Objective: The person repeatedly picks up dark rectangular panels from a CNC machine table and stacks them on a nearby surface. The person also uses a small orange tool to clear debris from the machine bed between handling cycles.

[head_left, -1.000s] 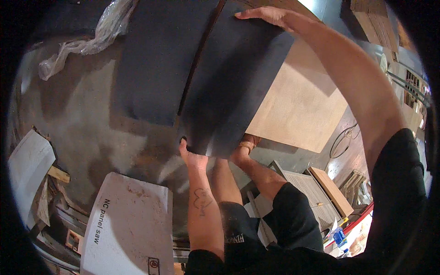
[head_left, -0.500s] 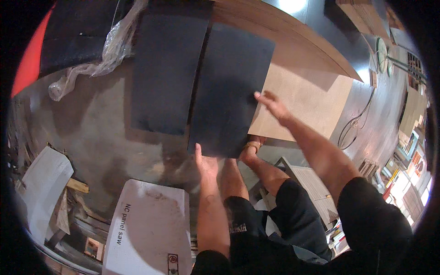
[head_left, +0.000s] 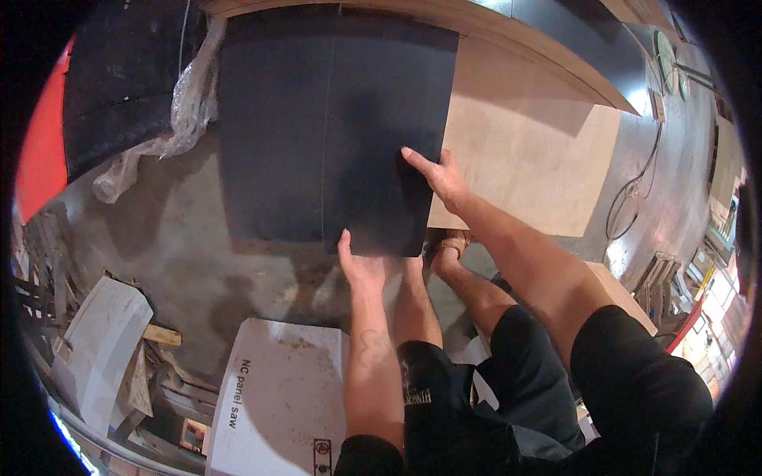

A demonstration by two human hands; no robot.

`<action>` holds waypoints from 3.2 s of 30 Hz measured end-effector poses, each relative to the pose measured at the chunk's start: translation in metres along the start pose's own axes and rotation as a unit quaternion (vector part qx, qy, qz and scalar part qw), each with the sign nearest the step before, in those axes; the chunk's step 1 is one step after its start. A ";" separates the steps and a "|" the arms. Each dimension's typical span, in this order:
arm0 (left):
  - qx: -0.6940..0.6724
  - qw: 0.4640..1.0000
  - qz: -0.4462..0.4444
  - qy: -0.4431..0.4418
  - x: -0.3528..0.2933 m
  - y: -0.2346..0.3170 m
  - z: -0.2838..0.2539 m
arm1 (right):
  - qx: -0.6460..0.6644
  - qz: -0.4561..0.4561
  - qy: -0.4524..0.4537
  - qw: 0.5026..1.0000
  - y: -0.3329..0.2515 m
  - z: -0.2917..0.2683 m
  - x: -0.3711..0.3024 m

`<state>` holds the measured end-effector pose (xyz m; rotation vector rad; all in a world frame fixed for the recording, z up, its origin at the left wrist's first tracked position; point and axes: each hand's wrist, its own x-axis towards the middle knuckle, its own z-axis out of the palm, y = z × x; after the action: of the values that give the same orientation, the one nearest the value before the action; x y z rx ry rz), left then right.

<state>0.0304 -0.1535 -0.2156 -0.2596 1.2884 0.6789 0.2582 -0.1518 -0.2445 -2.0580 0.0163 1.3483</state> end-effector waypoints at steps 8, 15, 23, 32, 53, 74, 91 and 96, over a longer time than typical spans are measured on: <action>0.013 0.999 -0.024 -0.019 0.010 0.002 0.015 | 0.018 -0.006 -0.055 0.998 -0.025 -0.016 0.014; 0.345 0.937 -0.058 0.002 -0.040 -0.007 -0.045 | -0.215 -0.002 -0.118 0.970 0.009 -0.092 -0.047; 0.720 0.689 -0.083 -0.002 -0.202 0.017 -0.060 | -0.354 0.022 -0.126 0.926 0.016 -0.300 -0.288; 0.730 0.651 0.029 -0.208 -0.265 0.043 0.135 | -0.058 -0.024 0.207 0.976 0.015 -0.463 -0.607; 0.899 0.167 -0.076 -0.397 -0.417 -0.259 0.112 | 0.088 -0.087 0.725 0.678 0.325 -0.383 -1.023; 0.589 -0.363 -0.447 -0.567 -0.897 -0.380 -0.277 | 0.138 0.129 0.861 0.473 0.476 -0.124 -1.082; 0.392 -0.236 0.337 -0.823 -0.998 -0.967 -0.303 | 0.567 0.496 0.629 0.192 0.607 0.273 -1.105; 0.495 0.143 0.033 -0.856 -1.040 -0.988 -0.308 | 0.663 0.474 0.575 0.077 0.565 0.273 -1.060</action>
<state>0.2504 -1.4207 0.4890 1.4347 -0.8873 -0.2731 -0.6581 -0.8004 0.2625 -0.3542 2.4120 -0.6871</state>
